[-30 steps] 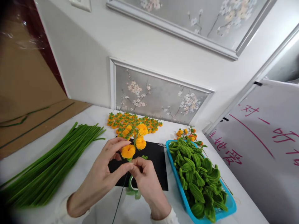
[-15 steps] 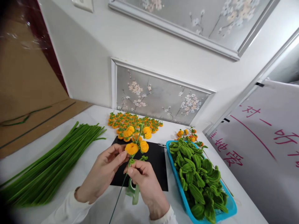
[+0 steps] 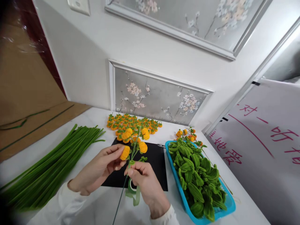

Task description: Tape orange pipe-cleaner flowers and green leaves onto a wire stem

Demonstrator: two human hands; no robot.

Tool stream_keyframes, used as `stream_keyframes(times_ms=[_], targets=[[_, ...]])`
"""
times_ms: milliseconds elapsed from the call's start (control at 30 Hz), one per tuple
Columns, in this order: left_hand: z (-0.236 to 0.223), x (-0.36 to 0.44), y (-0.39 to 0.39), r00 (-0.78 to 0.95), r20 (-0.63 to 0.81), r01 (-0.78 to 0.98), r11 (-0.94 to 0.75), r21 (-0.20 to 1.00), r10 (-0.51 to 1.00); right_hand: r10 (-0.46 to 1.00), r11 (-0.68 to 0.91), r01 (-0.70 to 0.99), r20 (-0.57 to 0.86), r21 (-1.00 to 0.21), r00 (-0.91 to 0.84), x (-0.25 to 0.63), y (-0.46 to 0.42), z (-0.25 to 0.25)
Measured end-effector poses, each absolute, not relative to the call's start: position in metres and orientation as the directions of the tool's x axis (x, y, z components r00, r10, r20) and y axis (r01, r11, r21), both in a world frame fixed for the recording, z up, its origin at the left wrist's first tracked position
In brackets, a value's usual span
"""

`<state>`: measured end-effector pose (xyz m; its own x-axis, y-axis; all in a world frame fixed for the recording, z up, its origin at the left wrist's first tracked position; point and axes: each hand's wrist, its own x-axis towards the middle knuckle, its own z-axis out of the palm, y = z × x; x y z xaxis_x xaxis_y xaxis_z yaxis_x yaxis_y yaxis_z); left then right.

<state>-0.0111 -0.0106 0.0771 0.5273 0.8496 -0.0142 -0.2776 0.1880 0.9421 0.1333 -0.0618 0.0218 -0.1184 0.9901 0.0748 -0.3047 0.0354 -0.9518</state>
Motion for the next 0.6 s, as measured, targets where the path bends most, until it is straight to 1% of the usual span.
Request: stream_keyframes(times_ms=[100,200,267,367,433,533,600], targets=[[0.063,-0.012,-0.005,0.579,0.029,-0.459,0.297,0.838,0.815,0.983,-0.012,-0.447,0.071,-0.894,-0.168,0.135,-0.059,0.019],[0.05,-0.011,-0.003,0.6,0.021,-0.533,0.38,0.756,0.8,0.976,-0.051,-0.513,0.067,-0.857,-0.208,0.132,-0.057,0.018],[0.045,-0.008,-0.003,0.613,0.017,-0.549,0.411,0.728,0.79,0.971,-0.073,-0.534,0.062,-0.842,-0.231,0.129,-0.057,0.018],[0.045,-0.007,-0.004,0.613,0.013,-0.544,0.41,0.732,0.79,0.969,-0.081,-0.528,0.057,-0.845,-0.24,0.126,-0.058,0.02],[0.047,-0.01,-0.005,0.598,0.025,-0.545,0.383,0.745,0.801,0.975,-0.056,-0.502,0.06,-0.863,-0.212,0.127,-0.06,0.022],[0.049,-0.016,-0.01,0.547,0.048,-0.537,0.306,0.786,0.836,0.988,0.012,-0.412,0.073,-0.911,-0.133,0.133,-0.062,0.028],[0.048,-0.018,-0.018,0.538,0.029,-0.451,0.258,0.854,0.842,0.994,0.056,-0.321,0.082,-0.945,-0.071,0.137,-0.063,0.034]])
